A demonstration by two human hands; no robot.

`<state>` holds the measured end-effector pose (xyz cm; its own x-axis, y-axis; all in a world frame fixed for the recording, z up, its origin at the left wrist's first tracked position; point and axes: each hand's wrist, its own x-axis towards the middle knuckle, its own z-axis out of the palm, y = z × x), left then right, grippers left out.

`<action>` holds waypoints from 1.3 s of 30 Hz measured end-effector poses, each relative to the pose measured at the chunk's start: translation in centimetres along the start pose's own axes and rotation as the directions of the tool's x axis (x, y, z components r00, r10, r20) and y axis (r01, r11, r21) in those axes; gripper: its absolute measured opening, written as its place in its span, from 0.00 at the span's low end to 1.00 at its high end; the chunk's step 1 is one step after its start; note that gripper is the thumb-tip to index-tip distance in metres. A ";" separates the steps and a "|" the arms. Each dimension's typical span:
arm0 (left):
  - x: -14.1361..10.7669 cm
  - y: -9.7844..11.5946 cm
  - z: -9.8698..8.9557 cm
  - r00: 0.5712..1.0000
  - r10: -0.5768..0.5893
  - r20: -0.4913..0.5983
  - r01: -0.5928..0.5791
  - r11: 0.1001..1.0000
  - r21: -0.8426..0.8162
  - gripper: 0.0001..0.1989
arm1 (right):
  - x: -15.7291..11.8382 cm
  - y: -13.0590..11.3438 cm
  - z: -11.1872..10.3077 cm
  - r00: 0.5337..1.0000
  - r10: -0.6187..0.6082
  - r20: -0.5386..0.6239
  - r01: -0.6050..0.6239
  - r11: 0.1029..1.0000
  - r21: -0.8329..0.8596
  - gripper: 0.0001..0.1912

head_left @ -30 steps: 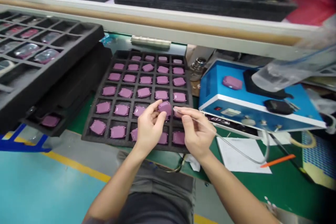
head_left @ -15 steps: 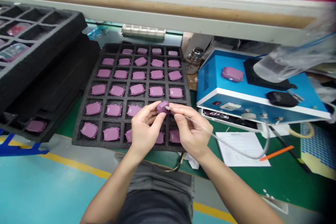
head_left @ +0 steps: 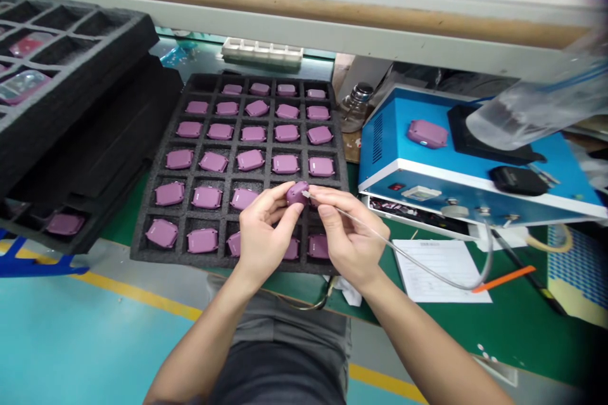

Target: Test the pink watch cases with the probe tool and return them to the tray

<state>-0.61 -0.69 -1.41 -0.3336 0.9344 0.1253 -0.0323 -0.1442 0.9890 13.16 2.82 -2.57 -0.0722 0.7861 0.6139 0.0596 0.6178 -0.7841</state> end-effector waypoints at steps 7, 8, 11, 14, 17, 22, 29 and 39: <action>0.0 0.1 0.0 1.000 -0.008 -0.007 0.008 1.000 0.023 0.16 | -0.2 0.0 0.0 1.000 0.029 0.010 -0.029 0.999 -0.016 0.09; 0.0 0.1 0.0 1.000 -0.007 -0.008 0.007 1.000 0.026 0.16 | -0.1 0.1 0.0 0.999 0.032 0.009 -0.032 0.999 -0.024 0.09; 0.1 0.2 -0.1 1.000 0.002 -0.002 -0.002 0.999 0.034 0.16 | 0.0 0.0 0.1 1.000 0.029 0.004 -0.029 0.999 -0.040 0.08; 0.3 0.2 -0.1 1.000 0.024 -0.012 -0.023 0.999 0.043 0.17 | 0.4 -0.1 0.2 1.000 0.021 0.003 -0.020 1.000 -0.023 0.09; 0.6 0.2 -0.1 0.998 0.046 -0.038 -0.043 0.997 0.057 0.18 | 0.9 -0.1 0.2 1.000 0.007 0.011 -0.007 1.000 0.008 0.09; 1.0 0.1 -0.1 0.997 0.054 -0.052 -0.049 0.994 0.094 0.20 | 1.5 -0.1 0.3 1.000 -0.024 0.002 0.024 1.000 -0.005 0.08; 1.0 0.3 0.0 0.996 0.053 -0.066 -0.045 0.992 0.120 0.21 | 1.6 -0.2 0.4 1.000 -0.017 -0.019 0.018 0.999 0.027 0.08; 1.0 0.3 0.0 0.997 0.053 -0.064 -0.045 0.993 0.113 0.21 | 1.8 -0.3 0.3 1.000 -0.022 -0.010 0.022 1.000 -0.015 0.08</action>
<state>-1.00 0.20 -1.00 -0.3944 0.9027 0.1719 0.0896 -0.1484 0.9849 12.69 4.03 -1.28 -0.0633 0.7726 0.6318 0.0726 0.6349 -0.7692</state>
